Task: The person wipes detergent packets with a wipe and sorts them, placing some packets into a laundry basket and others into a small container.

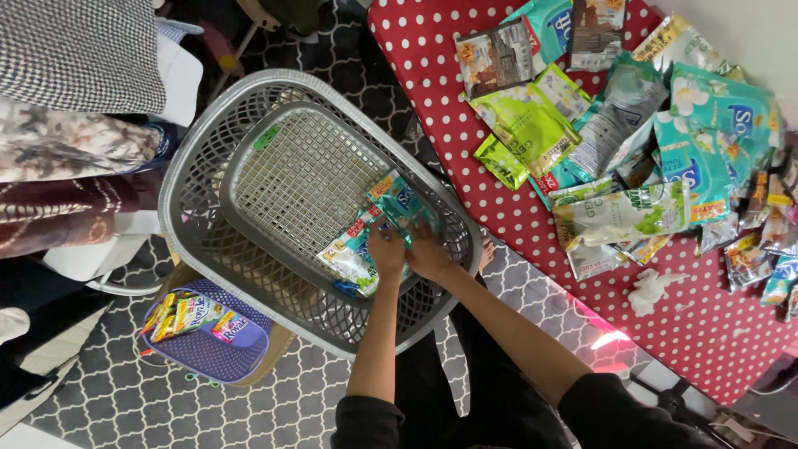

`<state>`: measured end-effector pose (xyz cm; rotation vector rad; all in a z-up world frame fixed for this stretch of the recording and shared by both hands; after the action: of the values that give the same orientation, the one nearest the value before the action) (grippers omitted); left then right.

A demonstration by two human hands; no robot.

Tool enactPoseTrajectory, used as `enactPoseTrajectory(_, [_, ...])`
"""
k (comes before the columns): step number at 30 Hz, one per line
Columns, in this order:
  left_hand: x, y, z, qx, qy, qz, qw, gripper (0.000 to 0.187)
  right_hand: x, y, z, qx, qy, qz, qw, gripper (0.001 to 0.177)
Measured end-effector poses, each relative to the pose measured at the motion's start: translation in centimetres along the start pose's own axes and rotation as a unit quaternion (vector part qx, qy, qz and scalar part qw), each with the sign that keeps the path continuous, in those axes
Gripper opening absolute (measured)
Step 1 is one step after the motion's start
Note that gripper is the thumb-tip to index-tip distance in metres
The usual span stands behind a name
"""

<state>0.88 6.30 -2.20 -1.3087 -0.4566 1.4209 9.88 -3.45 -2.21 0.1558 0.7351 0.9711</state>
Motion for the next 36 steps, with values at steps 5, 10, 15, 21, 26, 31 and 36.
enactPoseTrajectory(5, [-0.8, -0.6, 1.3, -0.026, -0.027, -0.103, 0.994, 0.033, -2.5, 1.4, 1.0, 0.007, 0.022, 0.015, 1.0, 0.063])
enactPoseTrajectory(10, [-1.4, 1.6, 3.7, -0.066, 0.006, -0.061, 0.996, 0.027, -6.5, 4.8, 8.2, 0.074, 0.01, 0.035, 0.997, 0.046])
enactPoseTrajectory(15, [-3.6, 3.1, 6.5, -0.255, 0.042, 0.091, 0.962, 0.024, -14.0, 4.8, 16.4, 0.27, 0.063, -0.054, 0.959, 0.041])
enactPoseTrajectory(21, [-8.7, -3.6, 6.5, -0.351, 0.1, 0.002, 0.931, 0.021, -23.8, -0.3, 22.5, 0.384, -0.111, 0.0, 0.917, 0.032])
enactPoseTrajectory(26, [-17.8, -15.2, 1.4, -0.216, 0.162, -0.08, 0.96, 0.023, -31.2, -7.1, 26.2, 0.409, -0.194, -0.028, 0.891, 0.032])
enactPoseTrajectory(31, [-27.4, -25.0, -7.2, -0.145, 0.244, -0.185, 0.941, 0.025, -37.9, -13.5, 30.4, 0.364, -0.328, -0.077, 0.868, 0.037])
enactPoseTrajectory(36, [-36.7, -29.0, -15.9, 0.023, 0.344, -0.225, 0.911, 0.026, -42.4, -21.1, 32.6, 0.259, -0.439, -0.174, 0.843, 0.04])
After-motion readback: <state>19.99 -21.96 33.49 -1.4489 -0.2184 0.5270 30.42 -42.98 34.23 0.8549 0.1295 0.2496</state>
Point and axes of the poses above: each hand's wrist, its own x-axis towards the middle knuckle, its own z-axis out of the back of the hand, y = z × x, the point moved 7 cm from there along x, towards the middle knuckle, and after that the axes turned 8 degrees about -x, right-handed, at the moved point
